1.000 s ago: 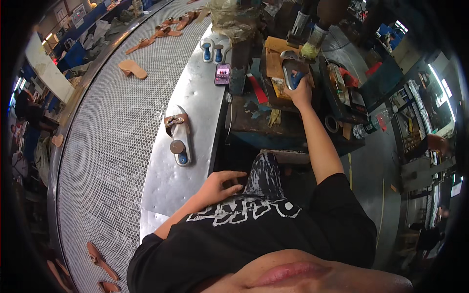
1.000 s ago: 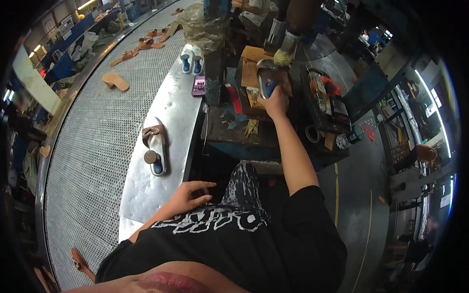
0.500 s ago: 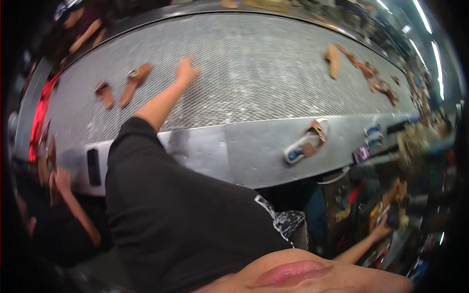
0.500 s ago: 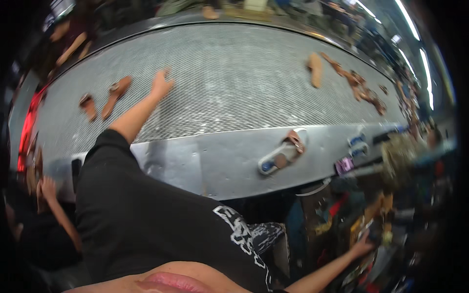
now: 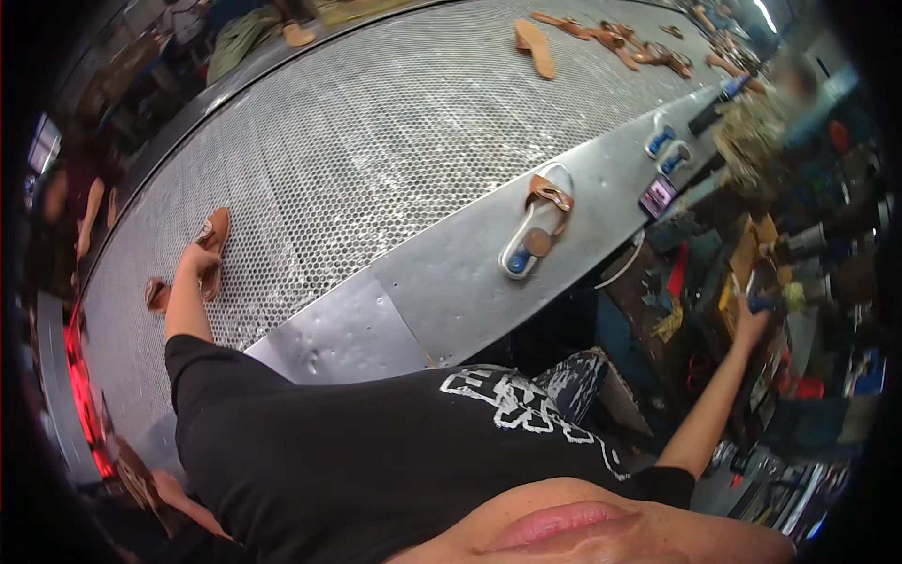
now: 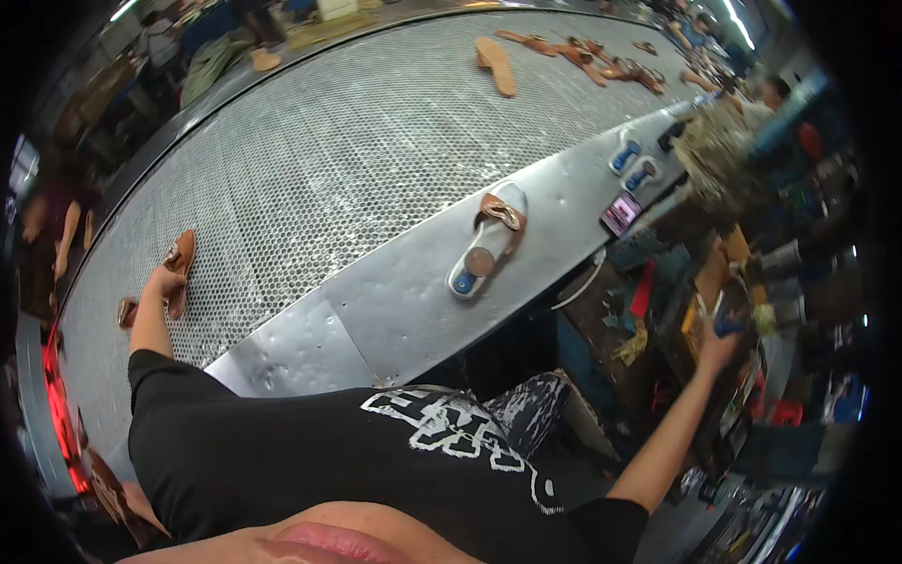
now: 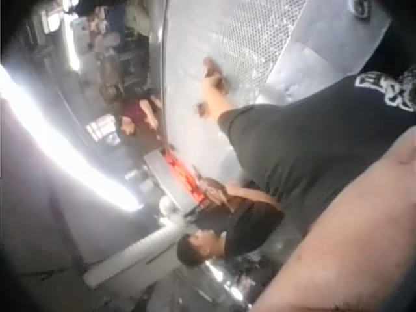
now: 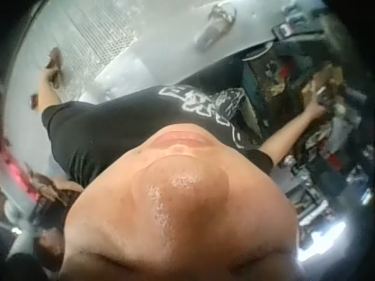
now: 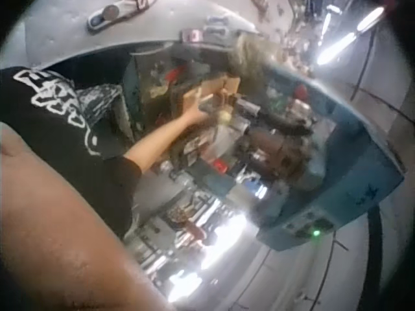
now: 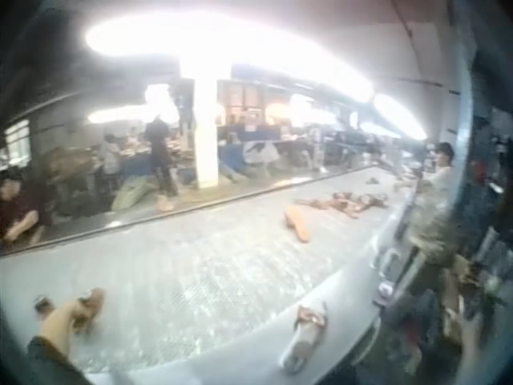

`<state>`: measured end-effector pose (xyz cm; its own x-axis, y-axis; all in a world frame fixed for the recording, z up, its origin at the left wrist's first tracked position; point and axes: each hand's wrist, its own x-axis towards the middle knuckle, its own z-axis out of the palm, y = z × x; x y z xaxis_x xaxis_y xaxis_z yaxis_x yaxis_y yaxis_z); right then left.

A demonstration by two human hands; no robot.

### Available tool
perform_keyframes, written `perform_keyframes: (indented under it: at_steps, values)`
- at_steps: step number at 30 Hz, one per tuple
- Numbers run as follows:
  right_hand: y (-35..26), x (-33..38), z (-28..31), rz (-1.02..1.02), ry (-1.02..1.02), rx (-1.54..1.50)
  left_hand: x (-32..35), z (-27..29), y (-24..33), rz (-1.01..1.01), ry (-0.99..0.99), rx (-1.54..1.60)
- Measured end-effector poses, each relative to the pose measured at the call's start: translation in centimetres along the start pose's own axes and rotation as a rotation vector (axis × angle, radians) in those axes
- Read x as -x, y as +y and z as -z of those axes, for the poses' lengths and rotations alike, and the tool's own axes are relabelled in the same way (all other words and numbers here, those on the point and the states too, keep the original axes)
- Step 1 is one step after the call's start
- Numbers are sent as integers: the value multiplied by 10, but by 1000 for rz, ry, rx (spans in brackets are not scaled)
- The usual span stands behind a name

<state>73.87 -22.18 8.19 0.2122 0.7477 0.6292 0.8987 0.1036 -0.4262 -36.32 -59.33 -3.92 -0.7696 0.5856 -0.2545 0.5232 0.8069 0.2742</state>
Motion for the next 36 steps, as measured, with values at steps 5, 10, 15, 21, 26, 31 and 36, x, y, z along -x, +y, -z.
perform_keyframes:
  at_steps: [5,10,15,21,26,31,36]
  values:
    - [-86,49,-55,-136,68,256,34,78,94,1,-111,1024]
    - [-194,131,-42,-298,256,-485,186,-5,329,-790,-403,1605]
    - [-321,200,-11,-177,56,-956,343,-64,459,-349,-1715,1390]
    - [-311,202,33,10,-291,-1097,269,-81,573,-756,-1028,1418]
    - [-240,190,55,12,-510,-1216,364,-118,655,-490,-892,1427]
    - [-197,212,64,-232,-45,-785,501,-194,656,-1178,-1401,811]
    - [-163,211,88,-328,220,-774,485,-202,819,-1810,-110,443]
